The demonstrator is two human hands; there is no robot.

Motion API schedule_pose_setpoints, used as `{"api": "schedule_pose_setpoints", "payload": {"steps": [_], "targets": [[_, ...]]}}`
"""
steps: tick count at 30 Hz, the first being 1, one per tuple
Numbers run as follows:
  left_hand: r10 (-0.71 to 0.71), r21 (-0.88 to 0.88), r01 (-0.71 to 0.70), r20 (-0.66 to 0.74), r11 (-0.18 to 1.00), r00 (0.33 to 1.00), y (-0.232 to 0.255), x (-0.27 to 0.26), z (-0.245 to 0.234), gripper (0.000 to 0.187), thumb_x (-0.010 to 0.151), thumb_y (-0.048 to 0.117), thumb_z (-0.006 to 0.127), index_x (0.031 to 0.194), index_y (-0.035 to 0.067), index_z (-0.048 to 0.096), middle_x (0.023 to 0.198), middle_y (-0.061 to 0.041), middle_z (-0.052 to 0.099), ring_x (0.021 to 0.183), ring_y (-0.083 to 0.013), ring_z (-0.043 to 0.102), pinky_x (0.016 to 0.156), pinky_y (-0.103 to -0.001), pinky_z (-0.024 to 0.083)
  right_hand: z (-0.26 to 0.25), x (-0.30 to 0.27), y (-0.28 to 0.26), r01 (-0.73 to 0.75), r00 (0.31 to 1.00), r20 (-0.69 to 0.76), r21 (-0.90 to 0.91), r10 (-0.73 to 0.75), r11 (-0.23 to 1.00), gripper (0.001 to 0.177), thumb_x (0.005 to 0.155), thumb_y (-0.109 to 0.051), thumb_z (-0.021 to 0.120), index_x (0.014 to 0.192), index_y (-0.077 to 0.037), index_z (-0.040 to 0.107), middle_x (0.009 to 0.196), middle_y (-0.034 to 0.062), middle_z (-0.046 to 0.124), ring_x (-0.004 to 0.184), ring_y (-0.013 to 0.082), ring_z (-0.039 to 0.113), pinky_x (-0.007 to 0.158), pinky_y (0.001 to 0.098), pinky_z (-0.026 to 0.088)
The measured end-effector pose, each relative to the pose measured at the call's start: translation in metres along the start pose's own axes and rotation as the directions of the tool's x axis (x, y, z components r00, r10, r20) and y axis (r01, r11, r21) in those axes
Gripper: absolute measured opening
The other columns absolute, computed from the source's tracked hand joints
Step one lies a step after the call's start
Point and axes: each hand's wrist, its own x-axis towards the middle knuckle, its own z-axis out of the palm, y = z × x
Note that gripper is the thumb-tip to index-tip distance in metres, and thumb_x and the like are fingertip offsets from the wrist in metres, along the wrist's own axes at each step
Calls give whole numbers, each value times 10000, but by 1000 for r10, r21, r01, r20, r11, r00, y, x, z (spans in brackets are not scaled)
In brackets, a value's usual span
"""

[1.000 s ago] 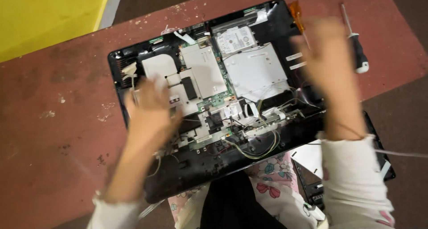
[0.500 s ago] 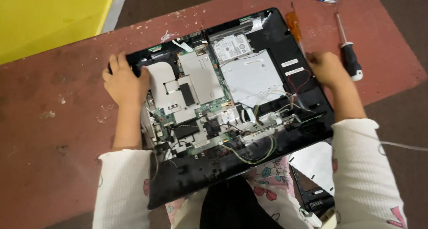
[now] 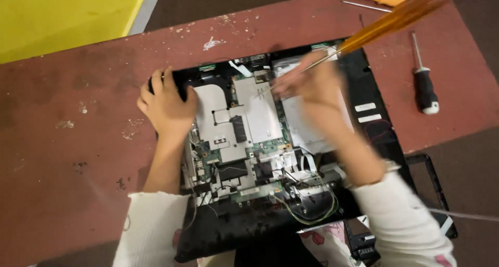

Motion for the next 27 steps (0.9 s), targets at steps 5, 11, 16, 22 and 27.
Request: {"api": "schedule_pose_setpoints", "payload": {"steps": [5, 11, 16, 22, 27], "targets": [[202, 81, -205, 39, 975, 979, 56, -49, -40, 563, 770, 364, 700, 1227, 67, 557, 1135, -160, 507, 1017, -402, 450, 800, -525, 367, 35, -28, 44, 467, 883, 364, -619, -296, 631, 58, 931, 39, 511, 942, -18, 510, 851, 136, 741, 749, 238, 743, 686, 344, 606], [531, -46, -532, 170, 846, 830, 48, -102, -11, 472, 879, 284, 666, 1259, 11, 607, 1156, -167, 615, 950, -319, 642, 806, -391, 462, 24, -29, 57, 509, 859, 367, -676, -355, 532, 119, 962, -91, 598, 906, -66, 497, 798, 45, 748, 662, 195, 731, 652, 306, 581], [653, -2, -654, 57, 756, 755, 44, -100, -10, 316, 866, 207, 704, 1121, 21, 696, 1005, -156, 666, 824, -277, 624, 741, -378, 443, 26, -31, 55, 536, 844, 402, -670, -356, 513, 122, 948, -57, 599, 905, -65, 485, 763, 33, 737, 649, 183, 722, 682, 285, 579], [667, 4, -667, 42, 745, 744, 44, -102, -7, 259, 857, 164, 712, 1071, 17, 715, 956, -153, 673, 795, -268, 599, 710, -371, 429, 24, -30, 58, 611, 791, 490, -649, -365, 452, 124, 941, -44, 607, 901, -64, 491, 758, 24, 727, 646, 197, 705, 685, 285, 574], [665, -4, -666, 34, 746, 746, 46, -100, -13, 249, 858, 154, 710, 1058, 6, 719, 945, -159, 677, 800, -273, 607, 713, -368, 434, 30, -30, 51, 619, 785, 508, -666, -354, 417, 133, 958, -87, 604, 904, -67, 483, 760, 50, 712, 639, 254, 696, 662, 317, 566]]}}
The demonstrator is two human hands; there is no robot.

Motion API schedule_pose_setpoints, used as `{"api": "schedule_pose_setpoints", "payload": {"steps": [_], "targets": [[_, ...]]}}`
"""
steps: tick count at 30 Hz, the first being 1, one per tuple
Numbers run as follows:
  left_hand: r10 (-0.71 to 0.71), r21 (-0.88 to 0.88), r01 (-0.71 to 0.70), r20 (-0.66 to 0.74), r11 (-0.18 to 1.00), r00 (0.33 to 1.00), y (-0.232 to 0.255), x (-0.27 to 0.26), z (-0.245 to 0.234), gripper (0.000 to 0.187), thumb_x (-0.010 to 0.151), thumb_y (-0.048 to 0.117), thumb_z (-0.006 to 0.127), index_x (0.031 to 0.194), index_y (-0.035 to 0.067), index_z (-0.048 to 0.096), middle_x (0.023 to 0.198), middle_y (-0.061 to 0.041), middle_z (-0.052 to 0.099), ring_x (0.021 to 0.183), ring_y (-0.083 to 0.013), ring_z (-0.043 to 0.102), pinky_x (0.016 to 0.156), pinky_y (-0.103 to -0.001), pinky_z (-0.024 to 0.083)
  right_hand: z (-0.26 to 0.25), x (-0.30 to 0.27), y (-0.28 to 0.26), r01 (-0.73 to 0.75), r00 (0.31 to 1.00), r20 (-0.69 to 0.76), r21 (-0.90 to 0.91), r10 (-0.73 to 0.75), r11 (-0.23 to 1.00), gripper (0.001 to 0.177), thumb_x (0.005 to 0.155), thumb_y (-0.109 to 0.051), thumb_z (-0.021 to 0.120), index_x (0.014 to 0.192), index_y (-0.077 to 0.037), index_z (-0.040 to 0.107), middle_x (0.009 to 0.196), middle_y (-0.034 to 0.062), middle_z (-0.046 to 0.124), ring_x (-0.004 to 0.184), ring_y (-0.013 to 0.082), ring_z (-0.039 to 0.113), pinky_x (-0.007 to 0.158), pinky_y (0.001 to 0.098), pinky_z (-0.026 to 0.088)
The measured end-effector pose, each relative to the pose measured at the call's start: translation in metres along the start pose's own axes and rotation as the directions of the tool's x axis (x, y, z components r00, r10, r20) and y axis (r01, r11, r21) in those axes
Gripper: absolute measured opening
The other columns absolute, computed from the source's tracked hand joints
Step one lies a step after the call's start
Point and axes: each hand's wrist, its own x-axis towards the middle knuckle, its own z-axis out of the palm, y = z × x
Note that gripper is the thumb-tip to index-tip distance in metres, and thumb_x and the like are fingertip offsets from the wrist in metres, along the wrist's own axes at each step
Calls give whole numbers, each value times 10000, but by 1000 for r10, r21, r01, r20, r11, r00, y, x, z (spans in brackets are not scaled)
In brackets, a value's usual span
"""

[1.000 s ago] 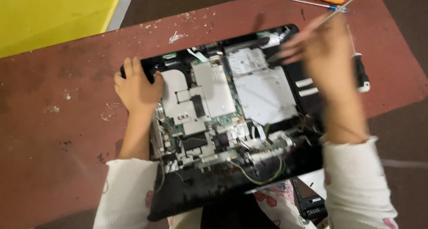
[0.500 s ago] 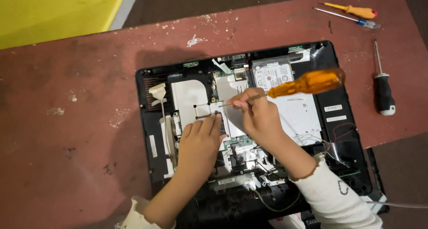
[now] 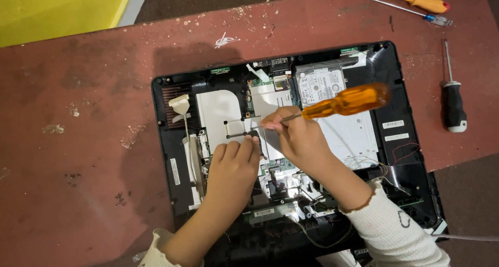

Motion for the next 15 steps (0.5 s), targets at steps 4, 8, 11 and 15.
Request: {"api": "schedule_pose_setpoints", "payload": {"steps": [4, 8, 11, 15], "targets": [[3, -9, -3, -2, 1000, 1000, -2, 0, 3, 257, 860, 167, 711, 1063, 10, 719, 948, -160, 681, 805, -277, 612, 711, -372, 435, -5, 6, -8, 28, 999, 23, -33, -28, 999, 114, 940, -83, 627, 888, -66, 527, 734, 53, 707, 628, 275, 690, 638, 328, 565], [-35, -53, 33, -26, 998, 999, -8, -2, 8, 300, 886, 273, 677, 1077, 45, 719, 944, -125, 682, 817, -262, 616, 719, -376, 433, -4, 5, -8, 63, 995, 82, -170, -50, 983, 146, 951, -166, 640, 859, -78, 567, 720, 44, 681, 588, 267, 660, 606, 309, 546], [-89, -123, 88, -3, 989, 996, -12, 0, 4, 369, 821, 323, 717, 1091, 72, 721, 962, -98, 693, 853, -264, 626, 745, -395, 440, -6, 10, -10, 57, 989, 145, -232, -23, 971, 210, 957, -221, 639, 814, -72, 603, 694, 51, 672, 566, 277, 635, 578, 321, 525], [-359, -652, 271, -1, 708, 933, -22, 13, -3, 164, 743, 49, 657, 859, 143, 727, 837, -19, 719, 746, -270, 672, 692, -373, 496, -1, 9, 6, 99, 986, 151, -238, -64, 966, 267, 948, -222, 643, 745, -50, 615, 667, 93, 670, 556, 338, 623, 532, 375, 505]]}}
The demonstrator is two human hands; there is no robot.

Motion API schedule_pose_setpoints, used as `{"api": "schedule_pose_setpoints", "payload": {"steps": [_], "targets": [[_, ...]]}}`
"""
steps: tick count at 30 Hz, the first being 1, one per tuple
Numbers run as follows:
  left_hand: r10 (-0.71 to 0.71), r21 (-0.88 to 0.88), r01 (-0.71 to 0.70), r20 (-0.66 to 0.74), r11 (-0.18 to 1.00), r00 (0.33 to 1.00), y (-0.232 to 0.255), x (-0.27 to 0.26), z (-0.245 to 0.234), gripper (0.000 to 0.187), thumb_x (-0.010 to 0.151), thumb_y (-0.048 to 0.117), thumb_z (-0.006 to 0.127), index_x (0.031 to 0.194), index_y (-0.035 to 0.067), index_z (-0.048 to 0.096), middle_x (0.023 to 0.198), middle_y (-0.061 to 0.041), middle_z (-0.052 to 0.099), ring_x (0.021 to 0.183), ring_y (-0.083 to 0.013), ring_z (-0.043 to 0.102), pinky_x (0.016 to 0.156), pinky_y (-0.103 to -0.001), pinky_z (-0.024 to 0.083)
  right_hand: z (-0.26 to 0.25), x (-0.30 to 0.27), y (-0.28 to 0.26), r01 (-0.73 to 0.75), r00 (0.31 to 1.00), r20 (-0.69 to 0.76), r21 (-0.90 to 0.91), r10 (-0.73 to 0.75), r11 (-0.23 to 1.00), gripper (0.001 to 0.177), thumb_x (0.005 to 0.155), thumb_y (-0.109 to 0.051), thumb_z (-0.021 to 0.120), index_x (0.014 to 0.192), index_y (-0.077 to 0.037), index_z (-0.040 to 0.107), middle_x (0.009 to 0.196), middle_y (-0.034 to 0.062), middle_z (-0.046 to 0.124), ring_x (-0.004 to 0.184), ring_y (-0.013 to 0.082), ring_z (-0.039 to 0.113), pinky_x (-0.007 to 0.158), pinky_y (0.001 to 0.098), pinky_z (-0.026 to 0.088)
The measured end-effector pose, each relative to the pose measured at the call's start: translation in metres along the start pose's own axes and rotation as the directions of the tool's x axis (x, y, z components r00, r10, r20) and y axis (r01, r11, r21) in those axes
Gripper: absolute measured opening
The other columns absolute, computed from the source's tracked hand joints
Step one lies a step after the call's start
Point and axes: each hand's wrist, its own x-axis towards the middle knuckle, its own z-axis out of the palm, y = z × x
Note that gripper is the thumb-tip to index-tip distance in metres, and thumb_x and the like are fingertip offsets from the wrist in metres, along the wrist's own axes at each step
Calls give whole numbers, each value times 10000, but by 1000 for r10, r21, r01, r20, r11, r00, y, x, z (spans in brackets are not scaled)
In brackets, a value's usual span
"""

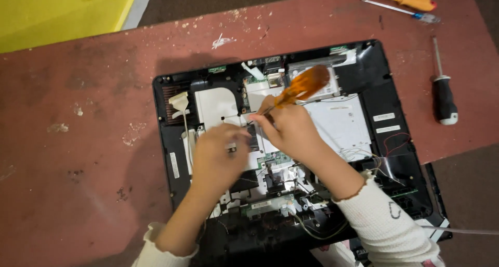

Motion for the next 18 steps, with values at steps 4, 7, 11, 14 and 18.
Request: {"api": "schedule_pose_setpoints", "payload": {"steps": [4, 7, 11, 14, 18], "targets": [[-51, -178, 18, -181, 984, 982, 69, 23, -34, 421, 767, -43, 569, 1186, -6, 543, 1126, -190, 620, 1079, -397, 629, 901, -422, 491, 9, -3, -7, 51, 998, -30, -48, -52, 998, 217, 961, -245, 607, 846, -67, 564, 640, 99, 641, 590, 307, 646, 568, 361, 513], [107, -356, -114, -40, 928, 993, 108, 31, -19, 637, 987, 362, 400, 1456, -25, 207, 1513, -201, 309, 1459, -323, 321, 1277, -449, 248, 22, -6, -10, -81, 984, 138, -219, 113, 972, 572, 1005, -367, 476, 487, -145, 382, 407, 34, 425, 355, 239, 459, 428, 385, 375], [-138, -504, 27, -184, 863, 973, 103, 58, 5, 343, 886, 328, 610, 1053, 90, 428, 740, 24, 345, 556, -48, 340, 545, -180, 299, -17, 16, -33, -256, 932, 247, -62, 264, 965, 398, 971, -366, 508, 665, -116, 458, 531, 63, 527, 454, 239, 517, 475, 378, 410], [117, -547, -123, -46, 828, 992, 90, 88, -20, 234, 930, 359, 576, 869, 140, 518, 603, 77, 386, 526, -37, 332, 511, -198, 244, -56, 21, -41, -420, 857, 353, 59, 375, 906, 300, 942, -366, 536, 817, -93, 524, 637, 86, 615, 538, 237, 567, 515, 372, 439], [439, -884, 164, 369, 437, 819, 71, 104, -36, 326, 902, 35, 618, 1110, 174, 408, 727, 88, 367, 576, -1, 310, 477, -143, 260, -121, 16, -56, 105, 989, -132, 280, -70, 954, 372, 1005, 87, 496, 1360, 44, 389, 1289, 203, 527, 1202, 300, 577, 999, 359, 562]]}}
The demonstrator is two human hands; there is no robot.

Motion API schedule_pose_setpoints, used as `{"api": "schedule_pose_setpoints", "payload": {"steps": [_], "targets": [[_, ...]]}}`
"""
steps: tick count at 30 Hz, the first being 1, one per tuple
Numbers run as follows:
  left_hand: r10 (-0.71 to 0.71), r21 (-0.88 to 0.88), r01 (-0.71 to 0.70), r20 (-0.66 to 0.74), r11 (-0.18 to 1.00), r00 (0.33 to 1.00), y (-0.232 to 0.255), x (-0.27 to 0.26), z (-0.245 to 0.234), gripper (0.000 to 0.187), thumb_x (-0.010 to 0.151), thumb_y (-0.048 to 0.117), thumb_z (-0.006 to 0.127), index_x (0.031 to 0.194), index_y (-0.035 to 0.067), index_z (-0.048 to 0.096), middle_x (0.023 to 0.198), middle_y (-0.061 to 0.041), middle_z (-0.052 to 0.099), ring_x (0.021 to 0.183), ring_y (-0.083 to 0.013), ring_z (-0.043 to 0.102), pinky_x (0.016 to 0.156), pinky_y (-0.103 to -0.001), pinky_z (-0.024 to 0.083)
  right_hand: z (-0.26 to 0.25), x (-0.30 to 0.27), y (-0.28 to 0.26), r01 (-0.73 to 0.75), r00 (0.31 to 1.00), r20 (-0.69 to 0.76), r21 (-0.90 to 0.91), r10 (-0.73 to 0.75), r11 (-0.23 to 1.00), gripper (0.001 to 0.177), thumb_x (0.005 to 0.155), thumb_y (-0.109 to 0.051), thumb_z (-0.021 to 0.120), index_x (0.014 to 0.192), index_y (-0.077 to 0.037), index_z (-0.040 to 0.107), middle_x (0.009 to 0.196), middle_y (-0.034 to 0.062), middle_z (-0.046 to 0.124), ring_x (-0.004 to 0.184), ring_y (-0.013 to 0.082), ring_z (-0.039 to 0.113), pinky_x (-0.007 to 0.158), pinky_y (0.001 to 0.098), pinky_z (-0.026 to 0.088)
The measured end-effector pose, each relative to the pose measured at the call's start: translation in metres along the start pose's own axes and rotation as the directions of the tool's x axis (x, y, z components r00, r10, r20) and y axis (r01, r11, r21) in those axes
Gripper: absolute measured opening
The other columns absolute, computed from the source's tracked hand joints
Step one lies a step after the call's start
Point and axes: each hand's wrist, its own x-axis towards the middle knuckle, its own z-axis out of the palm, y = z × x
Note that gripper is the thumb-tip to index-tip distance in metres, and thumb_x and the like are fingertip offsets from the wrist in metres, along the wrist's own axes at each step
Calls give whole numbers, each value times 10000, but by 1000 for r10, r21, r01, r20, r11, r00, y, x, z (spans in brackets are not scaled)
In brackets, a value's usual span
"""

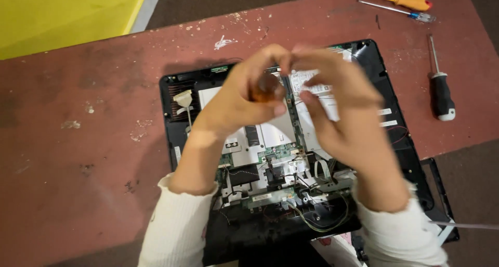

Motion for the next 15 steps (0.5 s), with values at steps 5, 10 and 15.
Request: {"api": "schedule_pose_setpoints", "payload": {"steps": [5, 10, 15], "targets": [[-146, -45, 148, 44, 988, 988, 5, 3, 10, 436, 794, -58, 507, 1207, 74, 460, 706, 56, 363, 577, -18, 330, 493, -184, 285, -24, 18, -43, 125, 976, 186, -53, -113, 991, 399, 966, 178, 376, 1300, 3, 505, 1376, 157, 510, 1311, 338, 512, 1135, 459, 466], [-15, -62, 10, -94, 998, 995, -6, -10, 15, 434, 920, 171, 692, 1247, 89, 418, 878, 27, 519, 663, -40, 452, 541, -197, 356, -29, 40, -37, 392, 898, 365, -411, -246, 823, 269, 944, 112, 487, 1163, 3, 599, 1126, 127, 656, 935, 256, 643, 766, 394, 555], [157, 548, 90, -389, 832, 908, -8, -22, 57, 660, 921, 151, 649, 1348, -47, 186, 1402, -224, 376, 1391, -320, 385, 1235, -417, 290, -14, 43, 3, 225, 973, 224, -893, -49, 391, 652, 1172, -611, 403, 698, -187, 547, 662, -30, 576, 671, 233, 618, 488, 351, 410]]}}
